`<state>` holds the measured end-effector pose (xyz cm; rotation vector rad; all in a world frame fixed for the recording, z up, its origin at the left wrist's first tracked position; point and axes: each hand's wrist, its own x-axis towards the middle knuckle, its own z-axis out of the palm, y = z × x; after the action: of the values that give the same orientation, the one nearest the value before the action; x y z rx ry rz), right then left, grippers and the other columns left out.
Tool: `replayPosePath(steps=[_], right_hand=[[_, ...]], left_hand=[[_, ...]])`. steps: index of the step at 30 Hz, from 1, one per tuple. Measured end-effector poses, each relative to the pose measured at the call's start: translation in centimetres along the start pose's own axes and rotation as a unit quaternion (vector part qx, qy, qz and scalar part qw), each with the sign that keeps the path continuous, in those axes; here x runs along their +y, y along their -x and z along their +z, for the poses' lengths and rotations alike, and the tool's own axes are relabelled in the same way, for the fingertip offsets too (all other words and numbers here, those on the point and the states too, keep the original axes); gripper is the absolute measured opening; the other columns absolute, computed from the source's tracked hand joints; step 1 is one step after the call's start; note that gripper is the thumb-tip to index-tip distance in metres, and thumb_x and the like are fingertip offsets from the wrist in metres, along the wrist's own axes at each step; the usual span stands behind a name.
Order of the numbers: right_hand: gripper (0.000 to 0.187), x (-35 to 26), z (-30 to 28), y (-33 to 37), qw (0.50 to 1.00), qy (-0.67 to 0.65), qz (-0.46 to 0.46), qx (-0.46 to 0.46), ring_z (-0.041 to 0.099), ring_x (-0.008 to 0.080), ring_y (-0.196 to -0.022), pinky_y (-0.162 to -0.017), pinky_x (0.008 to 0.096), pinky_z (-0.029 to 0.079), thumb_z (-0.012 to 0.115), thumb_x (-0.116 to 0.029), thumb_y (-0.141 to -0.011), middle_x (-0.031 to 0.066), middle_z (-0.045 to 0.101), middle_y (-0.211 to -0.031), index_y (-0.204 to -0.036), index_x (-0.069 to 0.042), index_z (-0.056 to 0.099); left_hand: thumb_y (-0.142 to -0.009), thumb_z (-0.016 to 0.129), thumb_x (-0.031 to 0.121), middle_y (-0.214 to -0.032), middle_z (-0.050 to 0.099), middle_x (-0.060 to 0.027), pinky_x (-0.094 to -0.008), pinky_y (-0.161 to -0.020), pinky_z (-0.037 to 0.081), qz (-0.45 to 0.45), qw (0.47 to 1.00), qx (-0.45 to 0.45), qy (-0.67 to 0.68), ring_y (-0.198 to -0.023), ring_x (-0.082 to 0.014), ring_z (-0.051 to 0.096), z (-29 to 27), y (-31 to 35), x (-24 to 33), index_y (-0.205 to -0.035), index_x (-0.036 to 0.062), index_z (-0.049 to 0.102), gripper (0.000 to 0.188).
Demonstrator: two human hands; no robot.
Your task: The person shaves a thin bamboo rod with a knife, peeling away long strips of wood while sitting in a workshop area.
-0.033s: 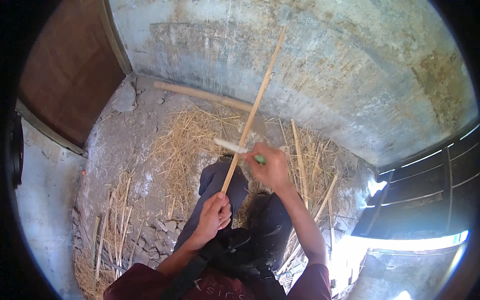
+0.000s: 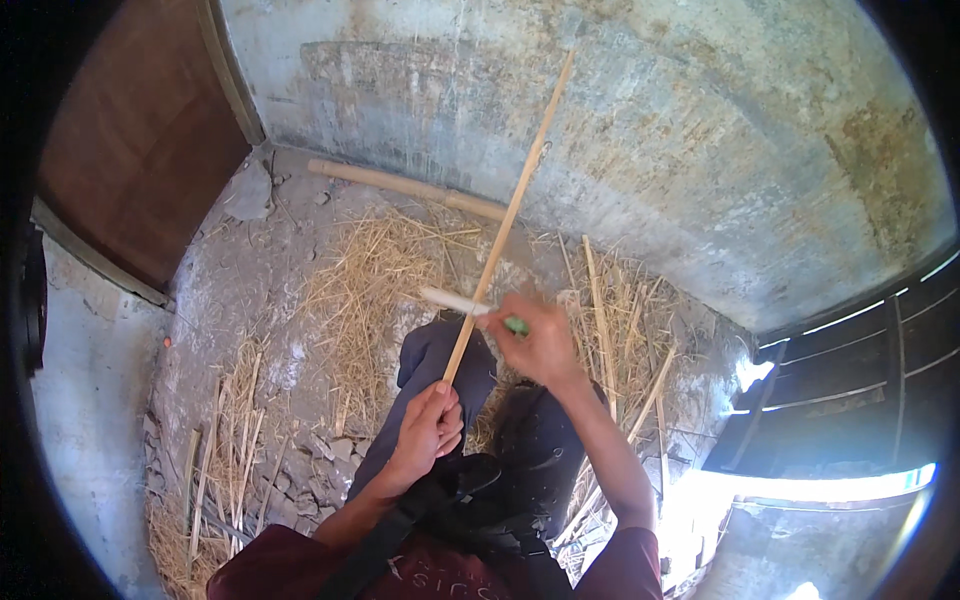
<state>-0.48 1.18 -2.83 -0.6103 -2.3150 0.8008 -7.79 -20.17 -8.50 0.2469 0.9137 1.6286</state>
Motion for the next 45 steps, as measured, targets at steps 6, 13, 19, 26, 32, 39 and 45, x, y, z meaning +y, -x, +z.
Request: replayPosePath(steps=[6, 13, 19, 26, 32, 39, 45], right_hand=[[0.02, -0.5, 0.6, 2.1, 0.994, -0.003, -0.102, -0.039, 0.072, 0.0238, -0.062, -0.055, 0.0374, 0.051, 0.088, -0.007, -0.083, 0.008, 0.071, -0.07, -0.081, -0.005, 0.069], [0.024, 0.4, 0.4, -1.1, 0.998, 0.009, -0.057, -0.005, 0.07, 0.0303, -0.062, -0.054, 0.0418, 0.05, 0.088, -0.015, -0.084, 0.0122, 0.071, -0.074, -0.08, -0.004, 0.068], [0.017, -1.3, 0.7, 1.3, 0.991, 0.027, -0.114, -0.062, 0.071, 0.0308, -0.062, -0.054, 0.0401, 0.051, 0.088, -0.013, -0.082, 0.0086, 0.072, -0.074, -0.08, -0.01, 0.071], [0.013, 4.1, -0.7, -3.7, 0.998, 0.013, -0.022, 0.052, 0.067, 0.0295, -0.059, -0.054, 0.0385, 0.05, 0.086, -0.01, -0.084, 0.0124, 0.071, -0.076, -0.084, -0.009, 0.073], [0.01, -1.4, -0.2, -1.2, 0.988, -0.039, -0.118, -0.094, 0.068, 0.0297, -0.061, -0.054, 0.0409, 0.05, 0.085, -0.009, -0.085, 0.0107, 0.07, -0.074, -0.086, -0.009, 0.075], [0.008, 2.4, -0.2, -2.6, 0.993, 0.062, -0.102, -0.014, 0.069, 0.0212, -0.061, -0.055, 0.0344, 0.051, 0.082, -0.007, -0.088, 0.0088, 0.072, -0.077, -0.085, -0.009, 0.075], [0.018, 7.0, -1.3, -5.8, 0.998, -0.002, -0.016, 0.055, 0.067, 0.0125, -0.068, -0.06, 0.0321, 0.047, 0.079, -0.013, -0.096, 0.012, 0.069, -0.073, -0.088, -0.003, 0.066]], left_hand=[[-0.116, 0.041, 0.042, -0.06, 0.028, 0.0058, -0.0248, -0.036, 0.022, -0.013, 1.0, 0.005, -0.003, -0.042, -0.0047, 0.023, -0.1, 0.0, 0.0, -0.088, 0.0148, 0.042, 0.039], [-0.117, 0.04, 0.042, -0.06, 0.027, 0.0061, -0.0244, -0.036, 0.022, -0.037, 0.998, 0.002, 0.045, -0.042, -0.0048, 0.022, -0.6, 0.0, 0.8, -0.088, 0.0158, 0.042, 0.039], [-0.117, 0.039, 0.041, -0.06, 0.027, 0.0061, -0.0243, -0.036, 0.022, -0.026, 0.999, -0.004, 0.024, -0.043, -0.0049, 0.023, -0.4, 0.4, 0.8, -0.088, 0.0157, 0.042, 0.038], [-0.117, 0.04, 0.041, -0.06, 0.028, 0.006, -0.0246, -0.036, 0.022, -0.012, 1.0, -0.018, 0.017, -0.043, -0.0051, 0.024, -0.1, -0.2, 0.3, -0.088, 0.0155, 0.042, 0.039], [-0.116, 0.042, 0.043, -0.06, 0.028, 0.0059, -0.0247, -0.036, 0.022, -0.015, 0.999, -0.018, 0.041, -0.043, -0.0053, 0.024, -0.7, 0.2, 0.8, -0.088, 0.0155, 0.043, 0.039], [-0.116, 0.042, 0.044, -0.059, 0.027, 0.0059, -0.0248, -0.037, 0.022, -0.037, 0.997, -0.023, 0.056, -0.043, -0.0059, 0.023, -0.7, 0.4, 1.0, -0.088, 0.0159, 0.043, 0.039], [-0.115, 0.043, 0.045, -0.058, 0.027, 0.0064, -0.0252, -0.037, 0.023, -0.062, 0.994, -0.043, 0.086, -0.042, -0.0065, 0.024, -0.8, -0.2, 1.1, -0.089, 0.0162, 0.043, 0.04]])
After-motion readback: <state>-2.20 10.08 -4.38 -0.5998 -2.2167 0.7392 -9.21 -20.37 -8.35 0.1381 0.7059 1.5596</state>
